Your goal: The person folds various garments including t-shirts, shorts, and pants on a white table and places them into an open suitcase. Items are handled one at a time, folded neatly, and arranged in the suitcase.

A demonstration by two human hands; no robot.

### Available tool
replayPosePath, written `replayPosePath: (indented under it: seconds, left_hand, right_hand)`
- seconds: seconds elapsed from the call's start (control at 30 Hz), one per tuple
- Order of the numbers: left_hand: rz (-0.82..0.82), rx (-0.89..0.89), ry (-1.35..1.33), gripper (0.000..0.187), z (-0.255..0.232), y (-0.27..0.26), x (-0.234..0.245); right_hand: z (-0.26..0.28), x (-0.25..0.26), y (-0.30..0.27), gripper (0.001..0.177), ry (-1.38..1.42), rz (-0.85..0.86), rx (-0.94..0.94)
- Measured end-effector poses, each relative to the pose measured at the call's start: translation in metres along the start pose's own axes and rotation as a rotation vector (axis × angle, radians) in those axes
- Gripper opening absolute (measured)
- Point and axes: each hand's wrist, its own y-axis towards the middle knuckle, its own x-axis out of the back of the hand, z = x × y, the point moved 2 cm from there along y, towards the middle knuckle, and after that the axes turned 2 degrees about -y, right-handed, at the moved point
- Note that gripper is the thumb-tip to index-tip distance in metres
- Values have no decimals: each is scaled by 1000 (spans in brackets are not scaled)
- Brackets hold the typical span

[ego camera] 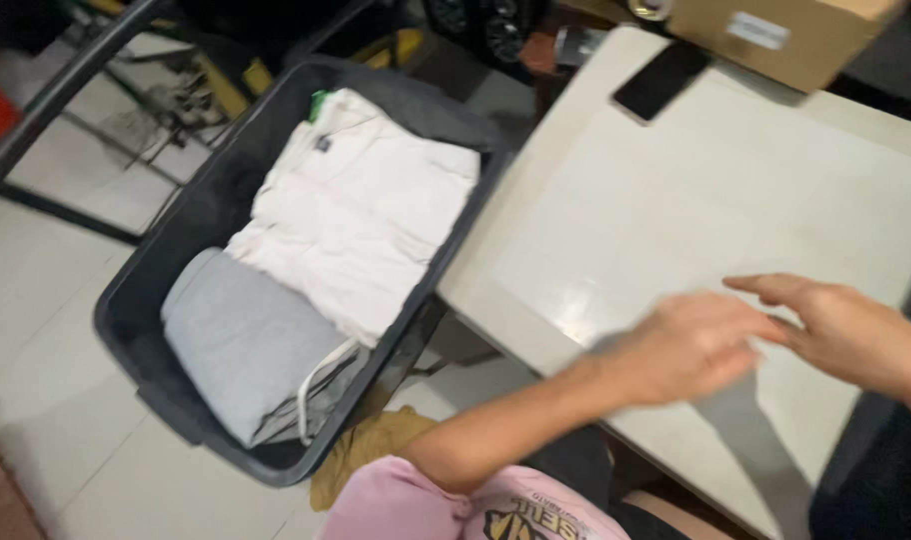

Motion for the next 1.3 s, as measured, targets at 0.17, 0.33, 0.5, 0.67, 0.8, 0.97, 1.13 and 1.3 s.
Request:
replayPosePath:
  seconds: [0.17,0.33,0.5,0.67,0.8,0.97,1.13,1.3]
  left_hand:
    - [-290,216,243,23,60,-25,157]
    - [-316,650,473,39,81,-79,262]
    - [53,1163,608,65,42,-154,314]
    - [356,1479,740,90,5,-216,318]
    - [174,1224,1176,62,9,-247,301]
    - [-387,1132,883,55,15,-264,349]
    - [-777,895,878,49,-40,-245,408]
    - [-1002,624,778,45,-107,-205,417]
  right_hand:
    - [88,3,11,50,-179,229,-44]
    - [137,-6,35,48,-161,252,17]
    - [159,-29,43,50,49,281,91]
    - [172,-59,38,49,102,347,71]
    - [170,-71,25,49,160,342,53]
    - [153,-79,2,52,259,299,83]
    - [133,-86,-12,49,313,294,-21]
    - [145,-82,-5,49,422,256,100]
